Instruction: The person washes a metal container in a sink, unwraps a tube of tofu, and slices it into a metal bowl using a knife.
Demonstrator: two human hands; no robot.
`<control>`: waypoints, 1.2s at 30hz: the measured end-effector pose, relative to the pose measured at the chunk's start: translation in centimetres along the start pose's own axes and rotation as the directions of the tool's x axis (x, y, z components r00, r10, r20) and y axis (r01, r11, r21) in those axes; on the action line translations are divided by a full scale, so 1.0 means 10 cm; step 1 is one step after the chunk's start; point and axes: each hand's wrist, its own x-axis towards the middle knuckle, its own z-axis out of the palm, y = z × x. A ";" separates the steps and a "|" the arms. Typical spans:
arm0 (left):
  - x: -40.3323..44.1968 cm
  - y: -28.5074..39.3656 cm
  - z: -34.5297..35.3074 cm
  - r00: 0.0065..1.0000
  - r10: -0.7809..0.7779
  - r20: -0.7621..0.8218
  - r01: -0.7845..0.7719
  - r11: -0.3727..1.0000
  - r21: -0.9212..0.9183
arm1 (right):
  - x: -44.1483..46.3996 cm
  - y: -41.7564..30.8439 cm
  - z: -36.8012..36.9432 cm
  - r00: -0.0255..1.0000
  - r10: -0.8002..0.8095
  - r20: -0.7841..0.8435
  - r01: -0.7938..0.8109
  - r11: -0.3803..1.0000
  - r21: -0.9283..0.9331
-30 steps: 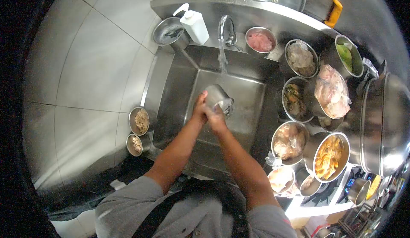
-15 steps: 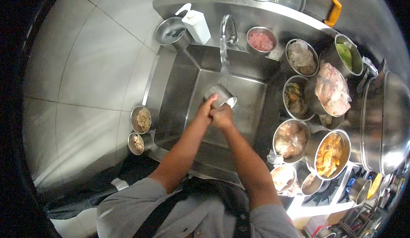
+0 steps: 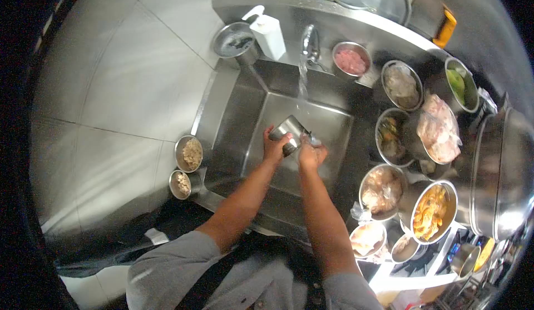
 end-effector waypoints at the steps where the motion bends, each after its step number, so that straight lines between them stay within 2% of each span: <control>1: 0.00 0.11 -0.02 0.993 -0.028 -0.114 0.030 0.999 0.016 | -0.02 0.05 0.04 0.997 -0.050 0.051 0.054 0.995 -0.079; 3: 0.00 0.32 -0.02 0.942 -0.081 -0.326 0.095 0.995 0.030 | -0.04 0.12 0.13 0.977 -0.147 0.152 0.179 0.959 -0.222; 4: 0.18 0.26 -0.17 0.855 -0.113 -0.506 0.205 0.970 0.131 | -0.01 0.15 0.22 0.967 -0.179 0.183 0.234 0.904 -0.357; 7: 0.42 0.08 -0.60 0.893 -0.184 -0.411 0.130 0.979 -0.156 | -0.01 0.07 0.72 0.867 -0.424 0.262 0.491 0.818 -0.299; 8: 0.53 -0.05 -0.78 0.972 -0.078 -0.220 0.026 0.973 -0.231 | -0.03 -0.11 0.93 0.849 -0.406 0.338 0.471 0.871 -0.138; 9: 0.49 0.01 -0.83 0.967 -0.144 -0.210 0.084 0.959 -0.271 | -0.04 -0.31 1.18 0.819 -0.398 0.413 0.428 0.904 0.023; 11: 0.35 0.24 -0.81 0.944 -0.274 -0.182 0.197 0.914 -0.354 | 0.02 -0.64 1.70 0.748 -0.465 0.474 0.460 0.878 0.136; 12: 0.29 0.36 -0.77 0.914 -0.353 -0.201 0.254 0.882 -0.397 | -0.14 -1.04 1.81 0.738 -0.430 0.520 0.373 0.902 0.217; 13: 0.30 0.43 -0.75 0.931 -0.337 -0.138 0.253 0.871 -0.421 | -0.29 -1.41 1.84 0.722 -0.396 0.567 0.278 0.917 0.287; 16: 0.31 0.65 -0.70 0.951 -0.308 0.025 0.285 0.845 -0.453 | -0.14 -1.65 2.04 0.735 -0.249 0.631 -0.052 0.907 0.418; 18: 0.38 0.84 -0.52 0.928 -0.369 0.051 0.351 0.817 -0.457 | 0.23 -1.37 1.83 0.733 -0.309 0.606 0.078 0.923 0.376; 19: 0.45 0.90 -0.40 0.916 -0.396 0.070 0.382 0.801 -0.461 | 0.44 -1.19 1.69 0.785 -0.226 0.577 -0.020 0.921 0.388; 20: 0.51 0.88 -0.28 0.934 -0.296 0.202 0.355 0.836 -0.418 | 0.58 -1.03 1.50 0.825 -0.132 0.549 -0.119 0.910 0.398; 22: 0.51 0.95 0.10 0.900 -0.346 0.266 0.432 0.789 -0.437 | 0.66 -0.84 1.11 0.889 -0.119 0.442 -0.150 0.836 0.527; 23: 0.49 0.95 0.27 0.879 -0.373 0.298 0.473 0.762 -0.443 | 0.83 -0.75 0.97 0.849 -0.225 0.477 0.087 0.952 0.295; 24: 0.53 0.87 0.41 0.863 -0.368 0.347 0.498 0.736 -0.459 | 1.07 -0.63 0.86 0.786 -0.305 0.537 0.335 0.941 0.044; 25: 0.60 0.76 0.54 0.846 -0.358 0.395 0.522 0.709 -0.474 | 1.07 -0.63 0.75 0.707 -0.348 0.615 0.562 0.805 -0.191; 26: 0.69 0.70 0.63 0.828 -0.342 0.445 0.544 0.685 -0.486 | 1.03 -0.58 0.60 0.548 -0.489 0.678 0.797 0.551 -0.247; 27: 0.75 0.68 0.67 0.803 -0.369 0.468 0.576 0.682 -0.450 | 0.75 -0.66 0.37 0.354 -0.561 0.748 0.935 0.233 -0.267; 28: 0.79 0.66 0.69 0.777 -0.399 0.487 0.608 0.678 -0.414 | 0.54 -0.74 0.21 0.148 -0.556 0.818 0.963 -0.109 -0.248; 30: 0.82 0.62 0.69 0.735 -0.429 0.525 0.653 0.655 -0.379 | 0.56 -0.81 0.00 0.160 -0.510 0.845 0.920 -0.233 -0.315; 31: 0.83 0.60 0.66 0.666 -0.509 0.546 0.724 0.618 -0.307 | 0.61 -0.84 -0.08 0.170 -0.491 0.854 0.891 -0.293 -0.346; 32: 0.82 0.58 0.62 0.589 -0.585 0.557 0.787 0.572 -0.232 | 0.66 -0.84 -0.10 0.302 -0.456 0.837 0.886 -0.189 -0.423; 33: 0.80 0.57 0.60 0.507 -0.655 0.560 0.841 0.518 -0.155 | 0.77 -0.80 -0.05 0.375 -0.374 0.848 0.905 -0.049 -0.422; 34: 0.77 0.54 0.59 0.499 -0.720 0.482 0.858 0.490 -0.156 | 0.89 -0.72 0.04 0.434 -0.280 0.856 0.900 0.093 -0.425; 35: 0.74 0.52 0.57 0.519 -0.768 0.375 0.843 0.533 -0.077 | 1.01 -0.64 0.08 0.476 -0.180 0.861 0.871 0.233 -0.433; 36: 0.74 0.48 0.52 0.541 -0.798 0.264 0.826 0.563 0.011 | 0.87 -0.63 0.10 0.337 -0.351 0.874 0.895 -0.168 -0.412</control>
